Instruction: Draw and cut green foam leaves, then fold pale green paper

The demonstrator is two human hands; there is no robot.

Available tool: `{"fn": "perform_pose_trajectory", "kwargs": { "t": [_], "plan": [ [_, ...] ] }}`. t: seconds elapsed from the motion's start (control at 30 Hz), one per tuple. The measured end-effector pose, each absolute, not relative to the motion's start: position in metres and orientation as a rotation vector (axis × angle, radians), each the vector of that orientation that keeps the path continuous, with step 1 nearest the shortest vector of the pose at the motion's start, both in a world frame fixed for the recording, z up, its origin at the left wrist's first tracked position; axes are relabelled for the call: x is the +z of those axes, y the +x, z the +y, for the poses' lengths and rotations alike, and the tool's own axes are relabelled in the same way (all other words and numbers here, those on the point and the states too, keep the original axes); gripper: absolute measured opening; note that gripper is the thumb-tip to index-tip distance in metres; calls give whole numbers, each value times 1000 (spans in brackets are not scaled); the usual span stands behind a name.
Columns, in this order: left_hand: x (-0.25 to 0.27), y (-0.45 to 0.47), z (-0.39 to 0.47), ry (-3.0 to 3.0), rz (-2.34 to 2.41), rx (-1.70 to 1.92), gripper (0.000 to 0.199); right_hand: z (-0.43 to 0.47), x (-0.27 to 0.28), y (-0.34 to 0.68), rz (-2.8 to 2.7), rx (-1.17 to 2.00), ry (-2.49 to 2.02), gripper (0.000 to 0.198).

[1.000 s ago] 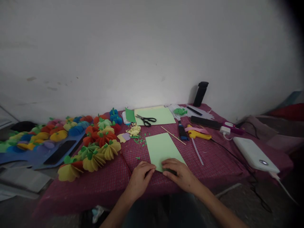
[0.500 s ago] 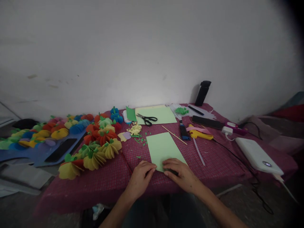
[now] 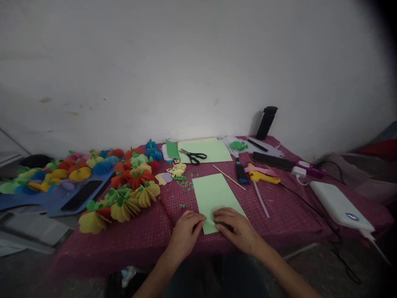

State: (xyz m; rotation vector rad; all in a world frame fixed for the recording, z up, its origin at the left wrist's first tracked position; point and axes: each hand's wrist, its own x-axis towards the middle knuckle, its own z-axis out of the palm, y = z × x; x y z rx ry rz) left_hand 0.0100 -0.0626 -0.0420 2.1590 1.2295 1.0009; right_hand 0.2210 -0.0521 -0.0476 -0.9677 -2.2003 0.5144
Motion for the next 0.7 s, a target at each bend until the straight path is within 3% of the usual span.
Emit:
{"fn": "perform_pose_trajectory", "kwargs": {
  "t": [0.33, 0.7],
  "plan": [
    [-40, 16, -65, 2309, 1371, 850, 20, -62, -43, 211, -2242, 304, -972, 19],
    [-5, 27, -29, 2682, 1685, 353, 26, -62, -47, 207, -2122, 340, -1028, 19]
  ]
}}
